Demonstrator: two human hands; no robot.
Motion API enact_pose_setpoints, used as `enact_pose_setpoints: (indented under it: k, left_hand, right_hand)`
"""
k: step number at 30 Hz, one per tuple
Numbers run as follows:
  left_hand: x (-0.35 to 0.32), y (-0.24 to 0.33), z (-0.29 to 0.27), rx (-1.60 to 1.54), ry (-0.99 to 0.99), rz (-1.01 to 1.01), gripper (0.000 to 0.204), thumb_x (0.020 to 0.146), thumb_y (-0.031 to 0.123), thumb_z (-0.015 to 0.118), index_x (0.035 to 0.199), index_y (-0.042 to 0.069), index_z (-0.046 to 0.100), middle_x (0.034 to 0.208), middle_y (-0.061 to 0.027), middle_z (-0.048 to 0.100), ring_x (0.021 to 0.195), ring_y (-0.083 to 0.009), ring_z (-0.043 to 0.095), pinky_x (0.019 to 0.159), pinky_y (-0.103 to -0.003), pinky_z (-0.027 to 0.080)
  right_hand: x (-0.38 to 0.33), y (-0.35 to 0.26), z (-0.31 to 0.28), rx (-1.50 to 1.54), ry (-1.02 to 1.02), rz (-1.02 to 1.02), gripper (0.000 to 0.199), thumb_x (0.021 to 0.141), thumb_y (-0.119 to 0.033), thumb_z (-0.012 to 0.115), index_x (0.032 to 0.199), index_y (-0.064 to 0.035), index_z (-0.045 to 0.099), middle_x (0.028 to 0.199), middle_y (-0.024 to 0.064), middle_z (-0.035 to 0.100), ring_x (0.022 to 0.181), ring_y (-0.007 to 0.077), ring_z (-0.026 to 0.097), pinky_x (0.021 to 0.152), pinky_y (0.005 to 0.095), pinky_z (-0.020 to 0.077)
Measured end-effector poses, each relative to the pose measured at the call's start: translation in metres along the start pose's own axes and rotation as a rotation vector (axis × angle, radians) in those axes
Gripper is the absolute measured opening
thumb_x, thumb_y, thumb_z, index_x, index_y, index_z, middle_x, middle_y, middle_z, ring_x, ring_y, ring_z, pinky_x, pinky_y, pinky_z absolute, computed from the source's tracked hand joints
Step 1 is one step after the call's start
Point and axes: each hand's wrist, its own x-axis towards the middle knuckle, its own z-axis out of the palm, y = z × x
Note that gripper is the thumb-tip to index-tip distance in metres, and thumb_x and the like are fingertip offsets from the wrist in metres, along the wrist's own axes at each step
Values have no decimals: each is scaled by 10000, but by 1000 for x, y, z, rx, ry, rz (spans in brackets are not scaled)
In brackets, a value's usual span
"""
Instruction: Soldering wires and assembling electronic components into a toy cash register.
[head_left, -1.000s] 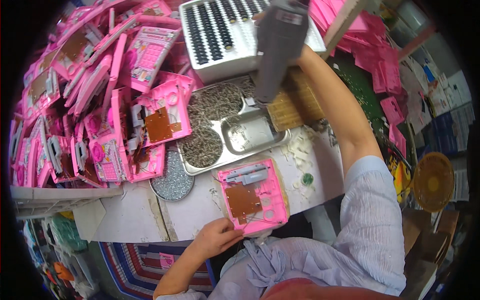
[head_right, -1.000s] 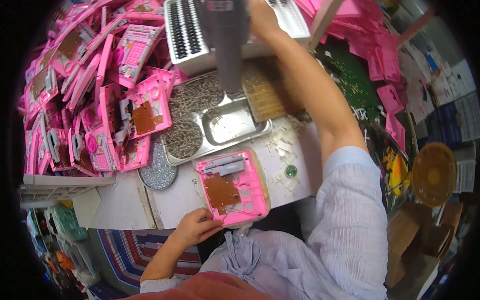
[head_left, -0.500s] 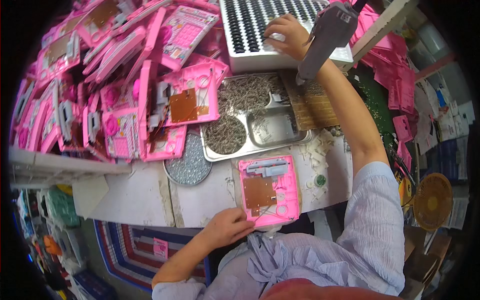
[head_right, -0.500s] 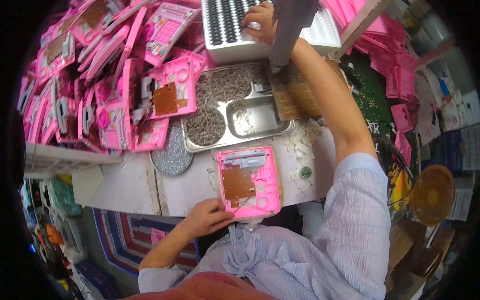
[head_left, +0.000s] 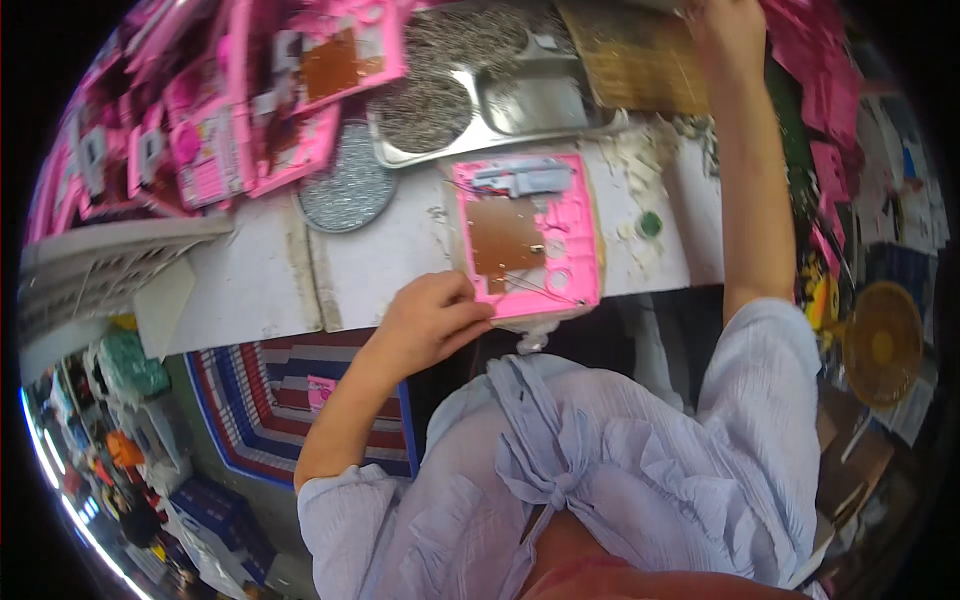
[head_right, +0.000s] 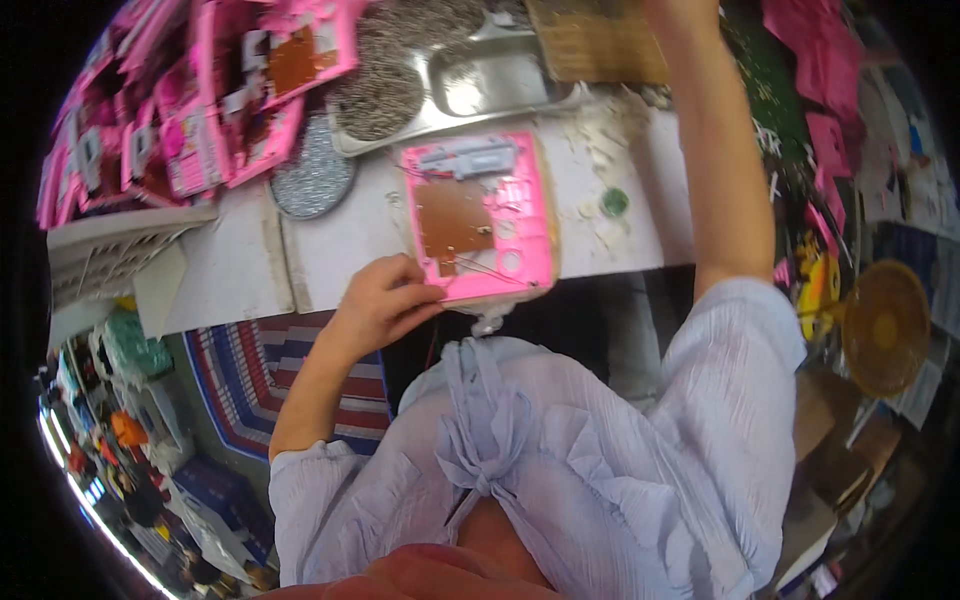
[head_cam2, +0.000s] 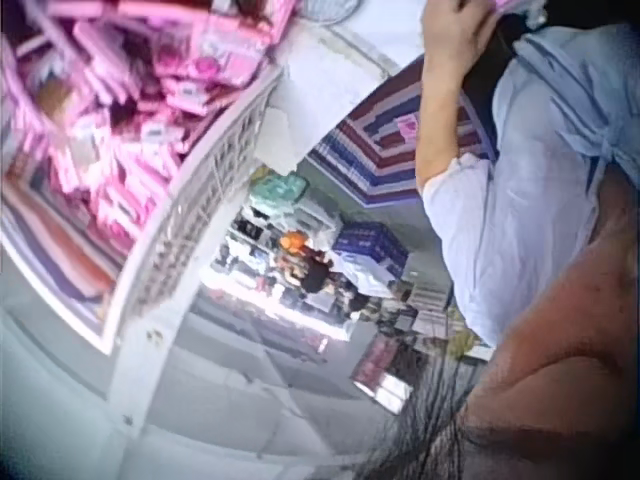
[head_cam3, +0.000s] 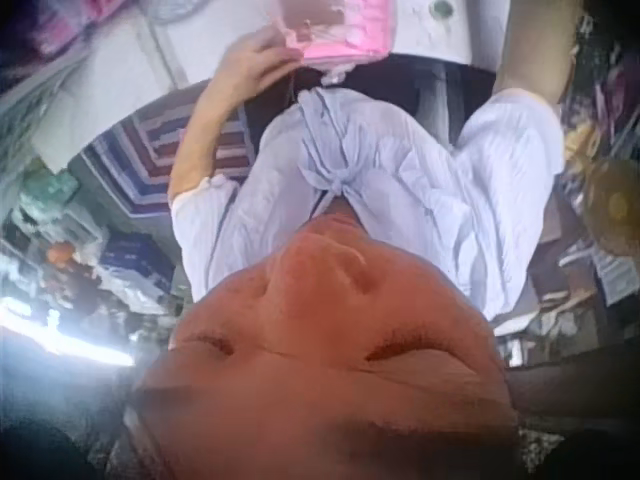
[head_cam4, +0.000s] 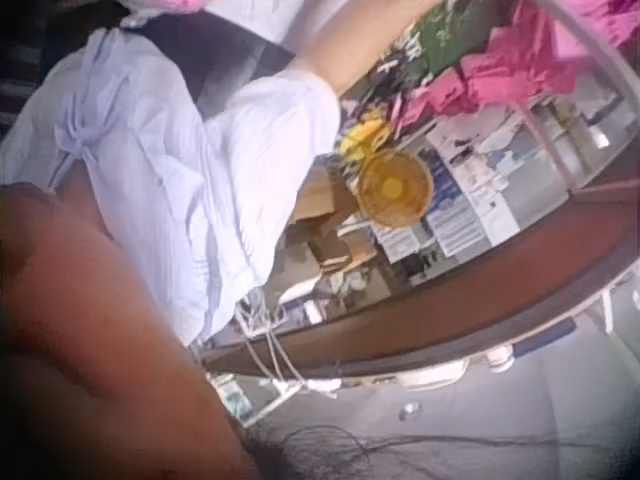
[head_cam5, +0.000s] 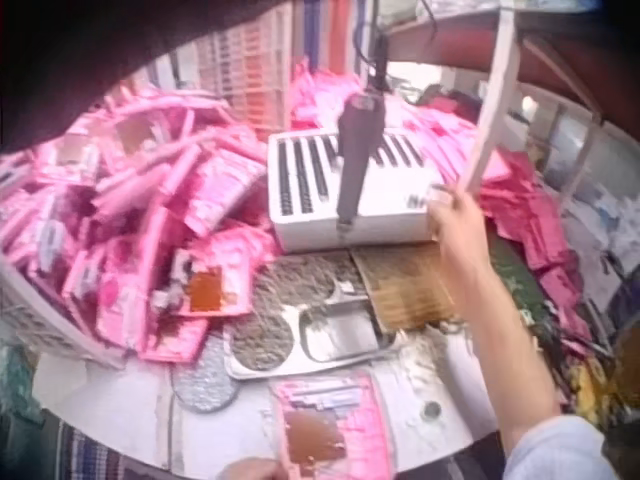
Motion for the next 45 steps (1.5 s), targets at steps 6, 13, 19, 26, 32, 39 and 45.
enact_pose_setpoints:
  k: [6,13,19,26,32,39,45]
  left_hand:
    - [8,2,2,-16,-27,6,214,762,137,843,940,94,731,828,-63,590,724,-260,605,620,-390,489]
    - [2,-1,4,-4,-8,-12,229,755,140,848,948,93,734,832,-64,585,723,-255,605,621,-382,485]
    - [6,-1,2,29,-47,3,296,718,105,872,987,102,748,865,-68,579,752,-245,609,630,-359,497]
    - [11,10,-6,118,-127,-5,305,717,105,859,996,112,736,836,-63,575,733,-253,599,614,-375,483]
    - [41,28,-30,17,-322,-145,196,781,118,797,961,83,727,829,-85,591,757,-296,622,665,-409,508]
    - [172,-20,-45,453,-38,1,164,875,200,682,922,54,742,824,-143,668,804,-363,674,717,-457,545]
    - [259,-67,-10,913,-202,-134,154,819,147,675,921,52,739,867,-196,730,842,-379,724,721,-498,573]
  right_hand:
    - [-236,-1,-60,-192,-750,-45,188,770,-50,772,950,-79,728,910,58,682,927,259,575,824,363,484]
    - [-247,8,-57,-370,-790,-404,249,693,-76,806,916,-115,702,1043,49,673,982,304,553,840,397,479]
    - [-243,7,-58,-421,-860,-450,259,700,-153,842,922,-109,715,1059,38,671,1003,309,559,866,397,485]
    - [-168,21,-116,-604,-793,-301,206,758,-87,765,960,-90,725,998,72,681,953,301,596,860,404,493]
    - [-141,61,-143,-809,-937,-394,246,752,-60,776,988,-94,712,973,61,611,958,291,561,835,402,497]
    - [-148,65,-138,-839,-778,-464,151,780,-117,760,913,-102,689,969,41,623,971,280,570,801,395,512]
    - [-158,68,-147,-893,-765,-320,167,788,-114,750,930,-82,667,975,70,632,984,297,575,817,407,510]
